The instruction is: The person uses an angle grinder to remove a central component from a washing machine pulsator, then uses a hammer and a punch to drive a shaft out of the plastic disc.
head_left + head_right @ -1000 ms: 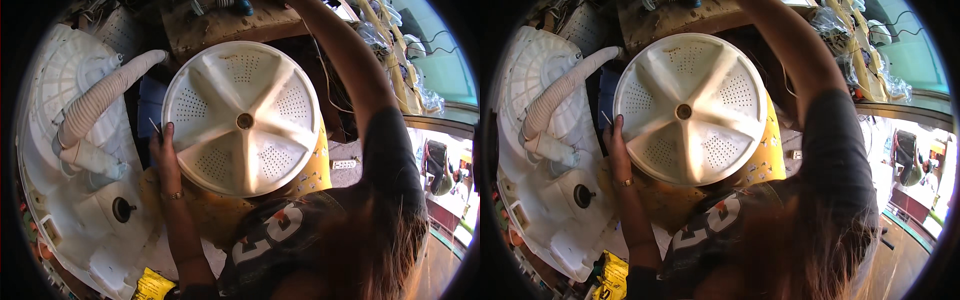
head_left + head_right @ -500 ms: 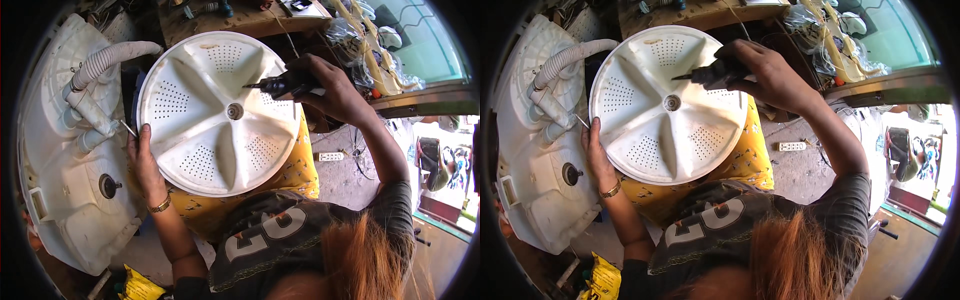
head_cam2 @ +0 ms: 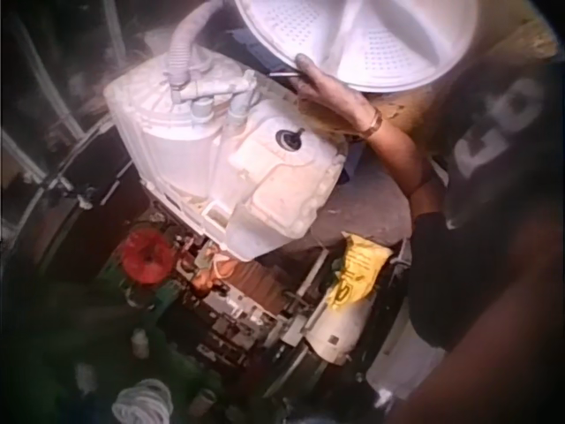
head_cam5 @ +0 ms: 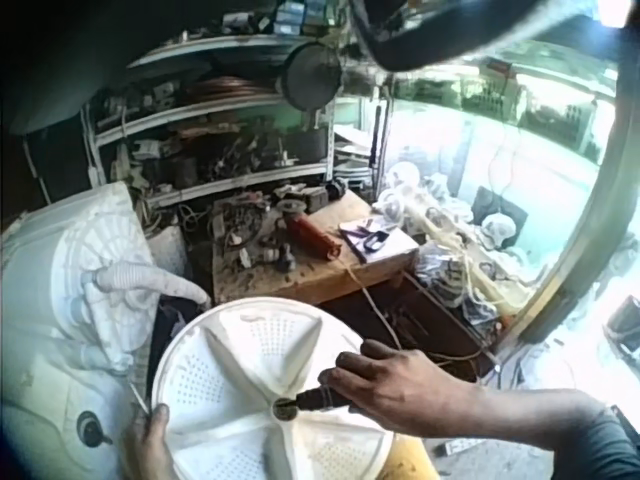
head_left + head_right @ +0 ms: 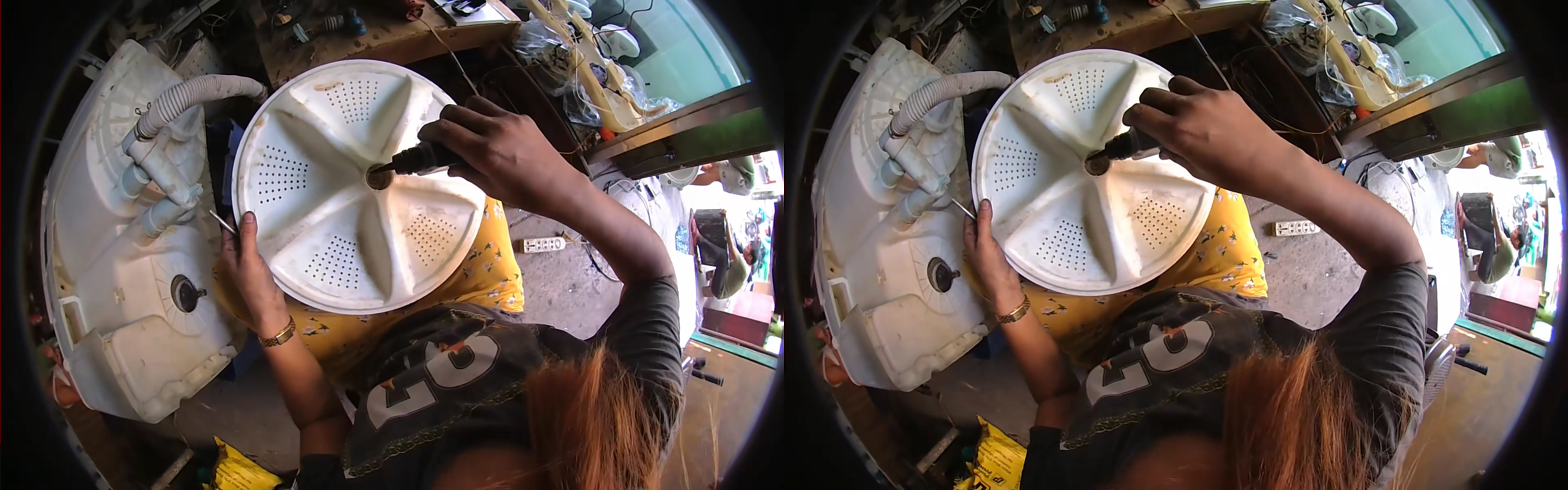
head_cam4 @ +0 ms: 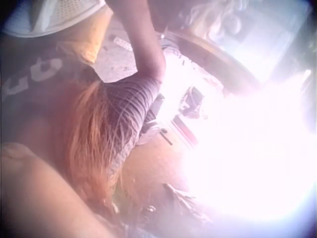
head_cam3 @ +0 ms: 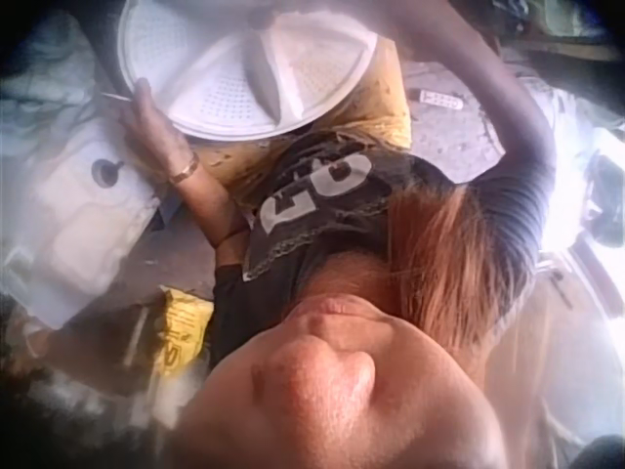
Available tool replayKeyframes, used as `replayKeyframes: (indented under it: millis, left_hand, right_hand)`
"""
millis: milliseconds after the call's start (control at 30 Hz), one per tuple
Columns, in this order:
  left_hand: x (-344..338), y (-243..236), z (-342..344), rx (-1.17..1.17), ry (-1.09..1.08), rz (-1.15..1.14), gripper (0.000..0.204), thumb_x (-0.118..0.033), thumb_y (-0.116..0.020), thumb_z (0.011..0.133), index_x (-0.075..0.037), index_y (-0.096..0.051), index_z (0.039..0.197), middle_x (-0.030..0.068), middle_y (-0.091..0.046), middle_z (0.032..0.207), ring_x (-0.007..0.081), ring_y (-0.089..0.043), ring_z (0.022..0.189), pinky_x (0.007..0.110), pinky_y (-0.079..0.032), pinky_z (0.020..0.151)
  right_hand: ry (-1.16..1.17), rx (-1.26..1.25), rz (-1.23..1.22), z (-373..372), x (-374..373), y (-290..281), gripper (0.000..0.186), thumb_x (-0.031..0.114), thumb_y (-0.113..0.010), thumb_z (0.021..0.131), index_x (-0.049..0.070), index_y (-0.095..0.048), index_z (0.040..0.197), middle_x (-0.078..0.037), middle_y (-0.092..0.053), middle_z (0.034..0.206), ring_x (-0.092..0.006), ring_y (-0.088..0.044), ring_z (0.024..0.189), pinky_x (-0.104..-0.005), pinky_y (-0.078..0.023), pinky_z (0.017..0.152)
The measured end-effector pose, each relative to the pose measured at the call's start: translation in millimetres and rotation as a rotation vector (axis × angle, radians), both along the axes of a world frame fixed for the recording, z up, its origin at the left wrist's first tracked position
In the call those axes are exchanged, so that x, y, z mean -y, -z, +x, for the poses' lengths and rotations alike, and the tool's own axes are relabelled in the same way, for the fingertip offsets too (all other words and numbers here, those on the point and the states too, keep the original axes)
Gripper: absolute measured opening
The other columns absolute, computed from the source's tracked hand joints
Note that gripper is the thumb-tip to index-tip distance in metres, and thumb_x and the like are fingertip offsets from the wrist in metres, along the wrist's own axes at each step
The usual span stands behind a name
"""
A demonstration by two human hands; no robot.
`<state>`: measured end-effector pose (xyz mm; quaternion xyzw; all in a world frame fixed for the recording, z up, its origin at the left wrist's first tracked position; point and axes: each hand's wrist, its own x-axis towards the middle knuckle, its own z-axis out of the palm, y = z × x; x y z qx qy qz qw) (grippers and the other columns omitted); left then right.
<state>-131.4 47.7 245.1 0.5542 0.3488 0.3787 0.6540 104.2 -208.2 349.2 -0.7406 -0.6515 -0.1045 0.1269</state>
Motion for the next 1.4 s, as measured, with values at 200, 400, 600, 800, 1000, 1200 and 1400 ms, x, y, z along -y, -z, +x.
replayKeyframes:
  millis: [200, 400, 600, 800, 1000, 1200, 1400]
  left_hand:
    - [-1.9, 13.1, -0.8, 0.012, 0.002, 0.018, 0.041, -0.022, -0.067, 0.095, 0.004, -0.058, 0.124, 0.0149, -0.064, 0.119, 0.0222, -0.062, 0.104, 0.035, -0.048, 0.093]
    - [-0.4, 15.4, -0.9, 0.03, 0.002, -0.034, 0.04, -0.021, -0.067, 0.095, 0.005, -0.058, 0.125, 0.015, -0.064, 0.119, 0.0219, -0.061, 0.105, 0.035, -0.047, 0.094]
    - [-1.5, 18.3, 1.9, 0.001, 0.008, -0.034, 0.041, -0.02, -0.066, 0.095, 0.004, -0.057, 0.127, 0.0137, -0.064, 0.12, 0.0212, -0.06, 0.107, 0.035, -0.045, 0.097]
    - [-2.5, 22.1, 3.8, 0.031, -0.022, -0.039, 0.037, -0.022, -0.067, 0.095, 0.005, -0.06, 0.12, 0.0127, -0.066, 0.11, 0.0186, -0.061, 0.096, 0.033, -0.048, 0.089]
    - [2.2, 13.0, 3.8, -0.038, -0.03, -0.084, 0.049, -0.026, -0.068, 0.094, 0.004, -0.054, 0.13, 0.0169, -0.06, 0.125, 0.0249, -0.059, 0.11, 0.038, -0.047, 0.097]
    - [0.2, 13.8, 1.3, -0.019, 0.0, -0.033, 0.052, -0.026, -0.068, 0.094, 0.006, -0.052, 0.132, 0.018, -0.059, 0.127, 0.0254, -0.059, 0.111, 0.038, -0.047, 0.097]
    - [5.0, 9.7, 1.2, -0.026, -0.024, -0.045, 0.055, -0.028, -0.068, 0.094, 0.008, -0.051, 0.132, 0.0191, -0.058, 0.128, 0.0256, -0.059, 0.112, 0.038, -0.047, 0.097]
  right_hand:
    - [-0.009, 0.075, -0.024, -6.3, -6.4, -4.4, 0.033, 0.015, -0.07, 0.083, 0.007, -0.062, 0.114, -0.008, -0.064, 0.105, -0.0285, -0.067, 0.093, -0.0391, -0.06, 0.069]
    - [-0.031, 0.155, -0.029, -7.0, -13.2, -0.1, 0.024, 0.014, -0.068, 0.085, 0.007, -0.063, 0.108, -0.007, -0.063, 0.1, -0.0244, -0.066, 0.092, -0.0345, -0.061, 0.066]
    - [-0.017, 0.19, -0.051, -9.5, -17.7, -1.1, 0.022, 0.013, -0.067, 0.087, 0.008, -0.063, 0.107, -0.006, -0.062, 0.098, -0.0217, -0.065, 0.09, -0.0318, -0.06, 0.065]
    - [0.008, 0.172, -0.086, -8.4, -16.7, 0.7, 0.03, 0.013, -0.071, 0.082, 0.008, -0.062, 0.11, -0.005, -0.062, 0.099, -0.0224, -0.065, 0.092, -0.0329, -0.061, 0.066]
    - [0.034, 0.132, -0.058, -8.3, -9.7, 4.6, 0.034, 0.011, -0.072, 0.08, 0.008, -0.061, 0.112, -0.007, -0.062, 0.1, -0.0253, -0.065, 0.092, -0.0354, -0.061, 0.067]
    - [0.032, 0.133, -0.054, -11.7, -4.7, 2.6, 0.032, 0.012, -0.07, 0.082, 0.007, -0.061, 0.113, -0.007, -0.062, 0.099, -0.0256, -0.066, 0.092, -0.0359, -0.06, 0.066]
    - [0.041, 0.136, -0.056, -12.7, 0.3, 4.7, 0.034, 0.014, -0.071, 0.083, 0.007, -0.061, 0.114, -0.007, -0.062, 0.098, -0.0255, -0.066, 0.09, -0.0363, -0.06, 0.068]
